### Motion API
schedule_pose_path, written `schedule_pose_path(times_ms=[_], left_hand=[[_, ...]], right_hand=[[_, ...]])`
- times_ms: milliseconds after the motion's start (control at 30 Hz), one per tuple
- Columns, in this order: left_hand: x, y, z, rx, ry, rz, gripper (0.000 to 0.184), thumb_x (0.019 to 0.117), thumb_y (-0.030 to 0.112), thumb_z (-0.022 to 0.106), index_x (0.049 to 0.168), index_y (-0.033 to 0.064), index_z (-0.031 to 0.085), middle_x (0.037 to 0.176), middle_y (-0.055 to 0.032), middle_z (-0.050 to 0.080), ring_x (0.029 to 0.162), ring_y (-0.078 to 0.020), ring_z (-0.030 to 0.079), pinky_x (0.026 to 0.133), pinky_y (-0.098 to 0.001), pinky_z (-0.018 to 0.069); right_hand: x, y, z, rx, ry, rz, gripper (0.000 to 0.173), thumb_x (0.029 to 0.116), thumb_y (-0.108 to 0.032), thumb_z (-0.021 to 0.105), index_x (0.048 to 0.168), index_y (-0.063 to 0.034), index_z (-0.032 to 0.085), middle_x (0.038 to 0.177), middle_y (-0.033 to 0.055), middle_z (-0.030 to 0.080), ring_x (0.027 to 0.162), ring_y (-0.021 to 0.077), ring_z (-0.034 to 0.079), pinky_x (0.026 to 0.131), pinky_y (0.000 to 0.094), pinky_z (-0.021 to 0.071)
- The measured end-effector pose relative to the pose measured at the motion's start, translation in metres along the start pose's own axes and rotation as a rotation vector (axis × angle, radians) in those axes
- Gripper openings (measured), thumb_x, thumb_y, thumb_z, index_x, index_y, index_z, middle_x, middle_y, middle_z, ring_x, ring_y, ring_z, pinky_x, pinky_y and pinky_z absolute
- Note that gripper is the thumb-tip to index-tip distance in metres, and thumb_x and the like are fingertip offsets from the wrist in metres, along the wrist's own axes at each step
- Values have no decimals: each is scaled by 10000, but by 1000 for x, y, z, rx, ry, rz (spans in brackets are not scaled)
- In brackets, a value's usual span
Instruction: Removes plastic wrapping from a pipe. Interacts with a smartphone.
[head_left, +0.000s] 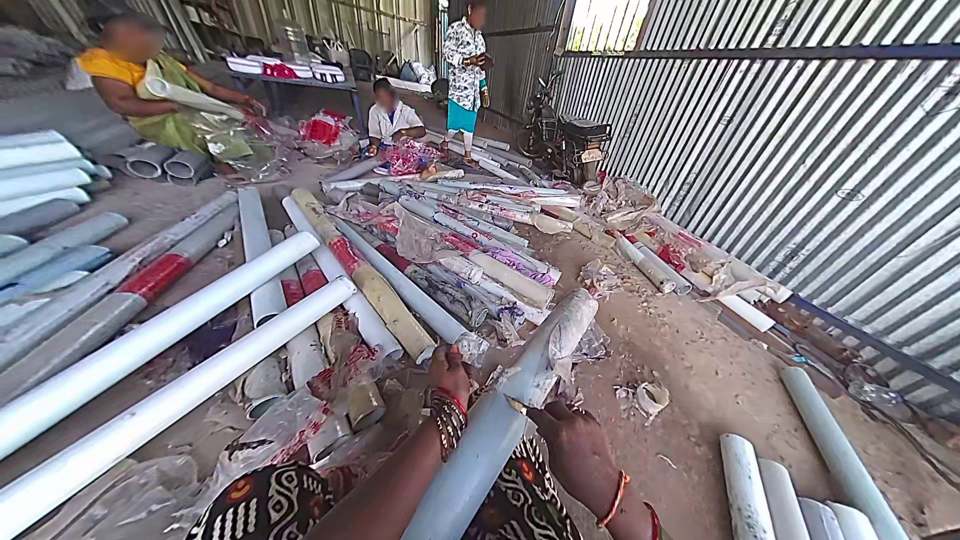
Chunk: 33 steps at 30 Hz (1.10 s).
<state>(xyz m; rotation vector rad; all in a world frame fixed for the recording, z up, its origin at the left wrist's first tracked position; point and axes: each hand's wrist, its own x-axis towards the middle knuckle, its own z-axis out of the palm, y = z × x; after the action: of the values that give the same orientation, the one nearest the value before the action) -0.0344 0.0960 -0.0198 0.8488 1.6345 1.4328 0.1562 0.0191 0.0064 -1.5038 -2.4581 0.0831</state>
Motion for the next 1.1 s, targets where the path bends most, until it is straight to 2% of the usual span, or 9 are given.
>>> schedule_pose_path(times_ms=[100, 233, 300, 367, 500, 633, 700, 833, 1100], left_hand=[[20, -8, -18, -8, 82, -25, 281, 1086, 99, 501, 1255, -116, 563, 1070, -238, 616, 814, -233, 634, 781, -375, 547], [21, -14, -26, 69, -70, -42, 213, 986, -21, 633, 1170, -123, 599, 1100, -241, 648, 908, -241, 698, 865, -373, 586], [15, -8, -25, 230, -271, -11, 157, 963, -75, 593, 1093, -121, 670, 1102, -245, 691, 1001, -274, 684, 951, -413, 540], [7, 0, -20, 358, -425, 1, 204, 997, -68, 493, 1057, -115, 682, 1059, -230, 700, 973, -265, 688, 934, -414, 542], [-5, 20, -20, 711, -559, 149, 407, 1096, 172, 380, 1153, -82, 693, 1157, -282, 685, 1165, -404, 633, 1045, -564, 431], [-5, 22, -15, 935, -737, 165, 622, 1034, 484, 578, 1301, -77, 579, 1238, -293, 632, 1202, -428, 604, 1055, -583, 439], [-1, 17, -10, 973, -812, 187, 574, 1044, 436, 581, 1296, -80, 566, 1254, -291, 611, 1209, -423, 591, 1056, -568, 439], [4, 14, -2, 1019, -905, 249, 473, 1136, 295, 368, 1291, -103, 570, 1262, -329, 617, 1254, -448, 580, 1088, -582, 405], [3, 27, 1, 1314, -793, 456, 375, 1113, 171, 379, 1338, -41, 592, 1379, -256, 584, 1307, -440, 552, 1054, -586, 448]], right_hand=[[22, -4, -16, -16, -281, 75, 372, 989, -64, 558, 1324, -145, 700, 1147, 232, 703, 1033, 431, 685, 871, 588, 520], [36, 0, -32, 32, -415, 137, 350, 1040, -128, 508, 1349, -146, 672, 1225, 227, 679, 1112, 431, 662, 911, 607, 509], [33, 7, -32, 84, -373, 181, 338, 1044, -147, 508, 1334, -141, 681, 1195, 224, 691, 1086, 425, 674, 889, 614, 516], [26, 15, -29, 147, -311, 238, 335, 1054, -165, 498, 1333, -129, 681, 1177, 218, 698, 1073, 415, 679, 894, 607, 512], [2, 35, -11, 308, -122, 246, 320, 1038, -136, 507, 1271, -48, 708, 1128, 213, 727, 1031, 399, 705, 898, 607, 523], [-18, 52, 6, 402, 26, 261, 320, 1014, -93, 512, 1247, -1, 712, 1072, 216, 740, 939, 391, 721, 854, 596, 541], [-23, 58, 11, 416, 68, 258, 317, 1002, -81, 516, 1232, 11, 713, 1018, 215, 740, 869, 378, 717, 810, 585, 546], [-27, 62, 19, 432, 66, 279, 324, 1007, -95, 515, 1247, 7, 707, 1022, 208, 741, 846, 361, 716, 799, 576, 550], [-29, 61, 27, 435, 93, 289, 327, 1002, -97, 522, 1250, 8, 709, 987, 208, 744, 814, 354, 714, 784, 560, 553]])
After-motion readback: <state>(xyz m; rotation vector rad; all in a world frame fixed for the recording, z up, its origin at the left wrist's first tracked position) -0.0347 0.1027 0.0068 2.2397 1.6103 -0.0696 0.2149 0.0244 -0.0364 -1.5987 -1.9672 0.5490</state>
